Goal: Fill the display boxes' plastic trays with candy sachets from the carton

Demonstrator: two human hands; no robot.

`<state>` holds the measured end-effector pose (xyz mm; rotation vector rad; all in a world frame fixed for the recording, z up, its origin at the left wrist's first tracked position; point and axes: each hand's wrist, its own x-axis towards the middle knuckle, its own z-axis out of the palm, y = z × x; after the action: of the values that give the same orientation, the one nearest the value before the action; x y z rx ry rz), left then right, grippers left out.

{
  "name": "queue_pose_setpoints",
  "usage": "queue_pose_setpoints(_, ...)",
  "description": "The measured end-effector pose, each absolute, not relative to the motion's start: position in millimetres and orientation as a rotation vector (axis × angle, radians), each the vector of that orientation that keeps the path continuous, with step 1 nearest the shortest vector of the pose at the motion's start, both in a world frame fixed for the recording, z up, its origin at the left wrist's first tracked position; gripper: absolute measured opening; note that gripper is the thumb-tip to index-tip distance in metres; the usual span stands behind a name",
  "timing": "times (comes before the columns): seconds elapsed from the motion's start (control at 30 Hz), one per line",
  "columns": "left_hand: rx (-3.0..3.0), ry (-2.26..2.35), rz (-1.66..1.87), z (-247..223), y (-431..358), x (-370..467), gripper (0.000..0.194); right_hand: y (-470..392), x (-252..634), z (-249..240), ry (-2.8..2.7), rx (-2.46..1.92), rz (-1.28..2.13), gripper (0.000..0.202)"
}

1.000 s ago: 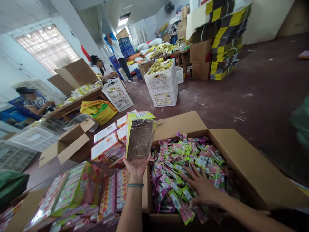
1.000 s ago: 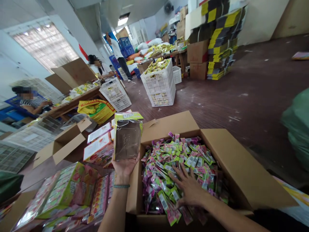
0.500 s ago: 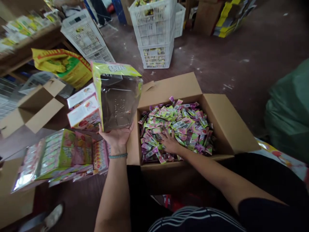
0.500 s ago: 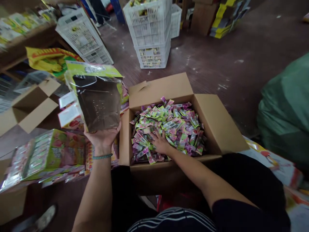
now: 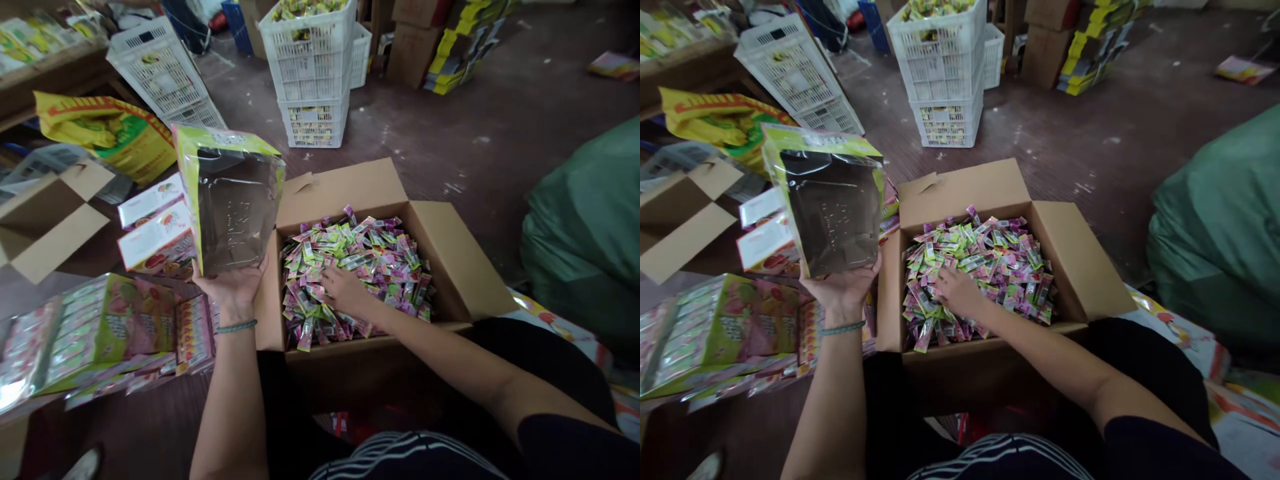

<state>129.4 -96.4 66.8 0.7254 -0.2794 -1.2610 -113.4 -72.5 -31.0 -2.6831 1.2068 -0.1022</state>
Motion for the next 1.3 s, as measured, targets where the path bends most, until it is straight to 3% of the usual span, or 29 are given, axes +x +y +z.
queue_pose_setpoints(0.07, 0.707, -0.271, -1.261, 68, -93, 134, 0.062, -85, -121, -28, 1.431, -2.66, -0.176, 0.061)
queue_pose_setpoints(0.17, 0.691, -0.271, -1.271, 70, -88, 138, 0.063, -109, -116, -47, 1.618, -2.559, 0.011, 0.096)
queue_pose_setpoints(0.27, 0.678, -0.283, -1.277, 71, -84, 141, 0.063, -132, -92, -76, 1.525, -2.564, 0.195, 0.085)
queue_pose_setpoints(0.47, 0.715, -0.27, -1.277, 70, -87, 139, 0.063, -168, -48, -100, 1.447, -2.514, 0.219, 0.063)
queue_pose_setpoints(0.6, 0.722, -0.286, -1.308, 74, -92, 133, 0.06, -174, -54, -89, 1.427, -2.481, 0.212, 0.074)
queue_pose_setpoints(0.73, 0.677, -0.292, -1.318, 77, -92, 129, 0.058, -156, -89, -80, 1.559, -2.569, -0.006, 0.085)
queue_pose_setpoints(1.07, 0.695, -0.326, -1.3, 83, -84, 130, 0.063, -95, -219, -79, 1.652, -2.494, 0.261, 0.04)
queue_pose_setpoints(1.3, 0.657, -0.284, -1.302, 86, -90, 124, 0.073, -59, -283, -80, 1.662, -2.373, 0.365, 0.041)
